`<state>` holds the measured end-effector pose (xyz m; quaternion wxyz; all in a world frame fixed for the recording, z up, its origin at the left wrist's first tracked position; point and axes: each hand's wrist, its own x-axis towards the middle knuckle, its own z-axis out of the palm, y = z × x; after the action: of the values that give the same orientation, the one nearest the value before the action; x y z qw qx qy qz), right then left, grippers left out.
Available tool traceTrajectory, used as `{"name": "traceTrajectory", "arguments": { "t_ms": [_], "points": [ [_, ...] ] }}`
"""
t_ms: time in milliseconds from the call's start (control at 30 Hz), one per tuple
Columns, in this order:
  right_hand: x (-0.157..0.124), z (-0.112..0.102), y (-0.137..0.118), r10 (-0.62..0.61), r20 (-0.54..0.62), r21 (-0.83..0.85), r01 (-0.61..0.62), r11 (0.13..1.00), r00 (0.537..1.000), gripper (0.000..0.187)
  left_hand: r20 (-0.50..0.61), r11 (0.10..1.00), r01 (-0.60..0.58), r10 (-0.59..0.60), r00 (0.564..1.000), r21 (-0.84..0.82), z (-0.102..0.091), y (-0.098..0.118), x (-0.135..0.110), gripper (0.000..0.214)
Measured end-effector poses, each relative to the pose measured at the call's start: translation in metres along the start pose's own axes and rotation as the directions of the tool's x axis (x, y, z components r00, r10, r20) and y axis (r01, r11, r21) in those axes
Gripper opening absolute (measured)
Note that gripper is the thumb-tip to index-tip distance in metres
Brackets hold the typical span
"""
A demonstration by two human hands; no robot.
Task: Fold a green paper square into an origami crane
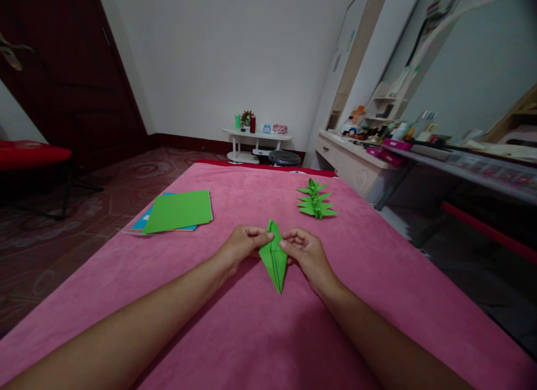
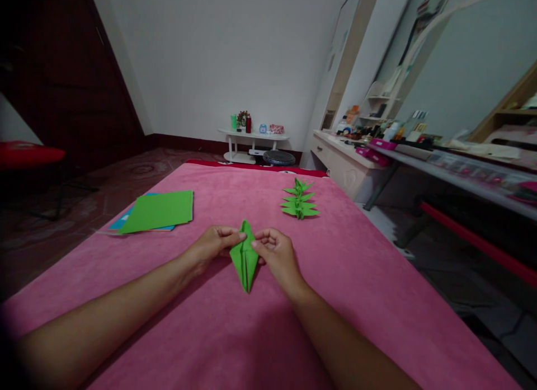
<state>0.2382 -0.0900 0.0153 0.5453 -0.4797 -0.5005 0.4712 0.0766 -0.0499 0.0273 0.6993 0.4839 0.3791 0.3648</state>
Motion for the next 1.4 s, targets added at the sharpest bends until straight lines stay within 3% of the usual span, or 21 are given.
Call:
{"name": "traceTrajectory", "arguments": {
  "t_ms": [633, 933, 1133, 1233, 1400],
  "points": [
    [-0.005, 0.009, 0.000, -0.121, -0.003, -0.072, 0.120, 0.990, 0.993, 0.024, -0.175, 0.982, -0.136, 0.112, 0.978, -0.129, 0.005, -0.007, 0.000, 0.028],
    [-0.003, 0.007, 0.001, -0.086, -0.046, -0.017, 0.086, 0.996, 0.995, 0.023, -0.003, 0.988, -0.067, 0.067, 0.998, -0.139, -0.001, -0.004, 0.000, 0.033],
    [-0.004, 0.006, -0.008, -0.177, -0.039, -0.162, 0.168, 0.972, 0.983, 0.027, -0.083, 0.981, -0.195, 0.196, 0.977, 0.014, 0.004, -0.003, 0.000, 0.022],
    [-0.003, 0.007, -0.017, -0.222, -0.033, -0.213, 0.211, 0.954, 0.974, 0.031, -0.059, 0.974, -0.199, 0.206, 0.977, 0.106, 0.006, -0.005, 0.001, 0.020],
    [0.000, 0.008, -0.023, -0.212, -0.037, -0.224, 0.199, 0.954, 0.976, 0.019, -0.001, 0.961, -0.201, 0.205, 0.979, 0.189, 0.009, -0.004, -0.003, 0.019]
  ]
}}
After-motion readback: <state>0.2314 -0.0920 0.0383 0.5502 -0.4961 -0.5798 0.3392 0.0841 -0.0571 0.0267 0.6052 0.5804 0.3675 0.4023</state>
